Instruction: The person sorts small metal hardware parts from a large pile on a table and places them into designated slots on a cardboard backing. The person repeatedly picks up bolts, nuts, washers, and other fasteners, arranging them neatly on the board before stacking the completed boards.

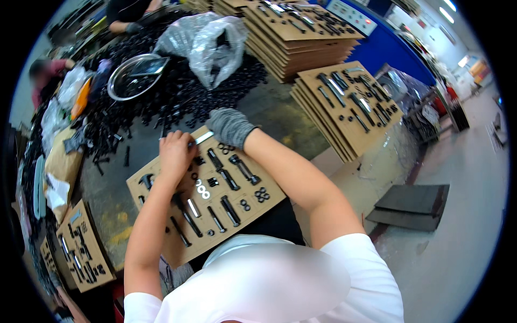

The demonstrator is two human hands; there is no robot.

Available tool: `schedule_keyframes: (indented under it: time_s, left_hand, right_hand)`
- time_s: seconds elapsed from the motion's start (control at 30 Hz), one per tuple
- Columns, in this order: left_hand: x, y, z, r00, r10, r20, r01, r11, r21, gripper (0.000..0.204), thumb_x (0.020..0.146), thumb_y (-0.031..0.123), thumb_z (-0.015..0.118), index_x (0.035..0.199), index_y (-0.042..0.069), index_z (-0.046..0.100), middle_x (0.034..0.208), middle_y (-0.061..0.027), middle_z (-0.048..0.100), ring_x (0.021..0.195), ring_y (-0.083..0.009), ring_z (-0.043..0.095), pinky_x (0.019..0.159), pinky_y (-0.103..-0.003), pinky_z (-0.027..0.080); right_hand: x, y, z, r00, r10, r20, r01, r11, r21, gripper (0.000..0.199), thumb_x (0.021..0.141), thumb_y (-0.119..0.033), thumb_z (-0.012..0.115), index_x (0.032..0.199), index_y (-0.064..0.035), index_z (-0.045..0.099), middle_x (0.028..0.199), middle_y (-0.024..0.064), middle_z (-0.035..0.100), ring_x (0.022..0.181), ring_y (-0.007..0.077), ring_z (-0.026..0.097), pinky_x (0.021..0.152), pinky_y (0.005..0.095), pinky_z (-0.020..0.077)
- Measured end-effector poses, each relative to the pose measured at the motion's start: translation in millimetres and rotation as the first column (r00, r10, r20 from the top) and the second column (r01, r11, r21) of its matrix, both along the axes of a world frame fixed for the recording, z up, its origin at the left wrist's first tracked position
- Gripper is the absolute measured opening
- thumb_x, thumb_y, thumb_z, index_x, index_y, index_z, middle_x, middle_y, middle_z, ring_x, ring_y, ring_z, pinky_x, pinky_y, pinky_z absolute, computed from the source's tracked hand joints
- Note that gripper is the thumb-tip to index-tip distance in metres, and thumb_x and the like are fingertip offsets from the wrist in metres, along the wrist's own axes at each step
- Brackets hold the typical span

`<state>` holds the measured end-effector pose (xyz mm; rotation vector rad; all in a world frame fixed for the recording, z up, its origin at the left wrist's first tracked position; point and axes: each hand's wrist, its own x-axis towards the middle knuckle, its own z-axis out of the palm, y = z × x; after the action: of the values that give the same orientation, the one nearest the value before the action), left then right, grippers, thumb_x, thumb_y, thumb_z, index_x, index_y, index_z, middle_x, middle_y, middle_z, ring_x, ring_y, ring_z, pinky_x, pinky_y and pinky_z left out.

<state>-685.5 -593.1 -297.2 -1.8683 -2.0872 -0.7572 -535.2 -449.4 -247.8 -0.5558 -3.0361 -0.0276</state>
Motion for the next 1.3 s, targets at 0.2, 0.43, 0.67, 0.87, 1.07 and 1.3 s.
schedule_keyframes:
  time_s: [0.2, 0.43, 0.67, 0.87, 1.07, 1.3]
  left_hand:
    - [-31, -29, 14, 0.981, 0.058, 0.184, -0.065, 0.997, 0.029, 0.018, 0.087, 0.019, 0.068, 0.098, 0.006, 0.07, 0.096, -0.0116, 0.065, 0.096, -0.0325, 0.061, 0.084, -0.043, 0.048]
    - [-116, -101, -1, 0.93, 0.173, 0.324, -0.11, 0.973, -0.202, 0.023, 0.096, 0.022, 0.06, 0.097, 0.002, 0.07, 0.089, -0.016, 0.063, 0.081, -0.0355, 0.062, 0.075, -0.042, 0.049]
    - [-123, -95, 3, 0.897, 0.205, 0.392, -0.119, 0.965, -0.234, 0.021, 0.095, 0.019, 0.06, 0.102, 0.002, 0.07, 0.091, -0.0157, 0.064, 0.085, -0.0308, 0.065, 0.077, -0.037, 0.051]
    - [25, -168, 73, 0.242, -0.075, 0.967, 0.375, 0.927, -0.022, 0.025, 0.103, 0.02, 0.052, 0.117, 0.003, 0.064, 0.097, -0.0032, 0.066, 0.089, -0.0115, 0.063, 0.077, -0.027, 0.051]
    - [153, -213, 3, -0.254, 0.174, 0.951, 0.593, 0.805, 0.011, 0.035, 0.107, 0.016, 0.045, 0.134, -0.003, 0.053, 0.119, -0.011, 0.064, 0.106, -0.0157, 0.061, 0.095, -0.029, 0.051]
    - [184, -198, -45, -0.814, 0.144, 0.562, 0.245, 0.963, 0.108, 0.039, 0.104, 0.018, 0.053, 0.136, -0.003, 0.046, 0.131, -0.0147, 0.057, 0.117, -0.0234, 0.06, 0.1, -0.035, 0.054]
  right_hand:
    - [67, -39, 7, 0.842, -0.208, -0.498, 0.123, 0.972, -0.199, 0.024, 0.085, -0.02, 0.07, 0.106, -0.0085, 0.07, 0.104, 0.0114, 0.067, 0.1, 0.029, 0.065, 0.087, 0.0393, 0.0528]
    - [218, -142, -9, 0.795, -0.414, 0.444, 0.469, -0.046, -0.882, 0.041, 0.097, -0.041, 0.061, 0.106, -0.0019, 0.068, 0.086, 0.0109, 0.072, 0.076, 0.0163, 0.07, 0.065, 0.0296, 0.0559]
    - [203, -205, -86, 0.769, -0.594, 0.234, -0.069, -0.441, -0.895, 0.043, 0.091, -0.039, 0.07, 0.116, -0.0039, 0.067, 0.096, 0.008, 0.071, 0.084, 0.0173, 0.068, 0.073, 0.0328, 0.0571]
    - [216, -157, -3, 0.863, -0.476, 0.17, 0.178, -0.029, -0.984, 0.045, 0.092, -0.046, 0.066, 0.106, -0.0033, 0.071, 0.089, 0.0102, 0.073, 0.079, 0.0151, 0.069, 0.069, 0.0286, 0.0558]
    - [94, -56, 5, 0.876, -0.217, -0.431, 0.045, 0.926, -0.374, 0.023, 0.09, -0.021, 0.064, 0.108, -0.0066, 0.069, 0.104, 0.0117, 0.068, 0.098, 0.0292, 0.066, 0.09, 0.0382, 0.0526]
    - [-44, -27, -21, 0.952, 0.127, -0.279, -0.197, 0.951, -0.238, 0.025, 0.092, -0.021, 0.06, 0.113, -0.0109, 0.07, 0.11, 0.0125, 0.068, 0.106, 0.031, 0.063, 0.095, 0.0413, 0.0498]
